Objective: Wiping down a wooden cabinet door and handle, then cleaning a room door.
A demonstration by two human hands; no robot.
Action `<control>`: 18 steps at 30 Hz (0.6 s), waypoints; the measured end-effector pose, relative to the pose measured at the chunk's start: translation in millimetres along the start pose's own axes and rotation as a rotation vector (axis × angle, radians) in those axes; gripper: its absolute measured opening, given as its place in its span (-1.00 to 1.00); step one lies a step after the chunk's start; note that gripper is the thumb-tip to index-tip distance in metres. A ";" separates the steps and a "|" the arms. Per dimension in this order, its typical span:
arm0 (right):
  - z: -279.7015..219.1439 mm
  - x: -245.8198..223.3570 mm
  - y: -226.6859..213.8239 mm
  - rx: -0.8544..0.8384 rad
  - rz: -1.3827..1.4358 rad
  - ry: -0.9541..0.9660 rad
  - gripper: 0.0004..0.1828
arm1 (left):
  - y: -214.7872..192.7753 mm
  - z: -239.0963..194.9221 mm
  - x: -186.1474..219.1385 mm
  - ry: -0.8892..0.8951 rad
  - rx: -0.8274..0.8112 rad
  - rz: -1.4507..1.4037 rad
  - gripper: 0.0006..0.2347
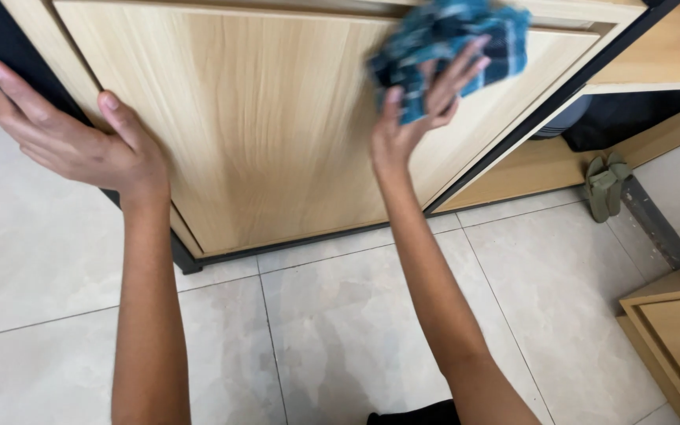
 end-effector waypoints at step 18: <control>-50.2 -29.5 7.3 -0.284 -0.292 -0.782 -0.43 | 3.9 -4.4 7.5 -0.040 -0.002 -0.069 -0.46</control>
Point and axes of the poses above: each hand's wrist, its own z-axis towards the middle knuckle, its own y-axis out of the palm, x = y × z, the point moved 3 cm from there along z, towards the middle knuckle, and after that the axes turned 2 degrees about z, right-handed, at the moved point
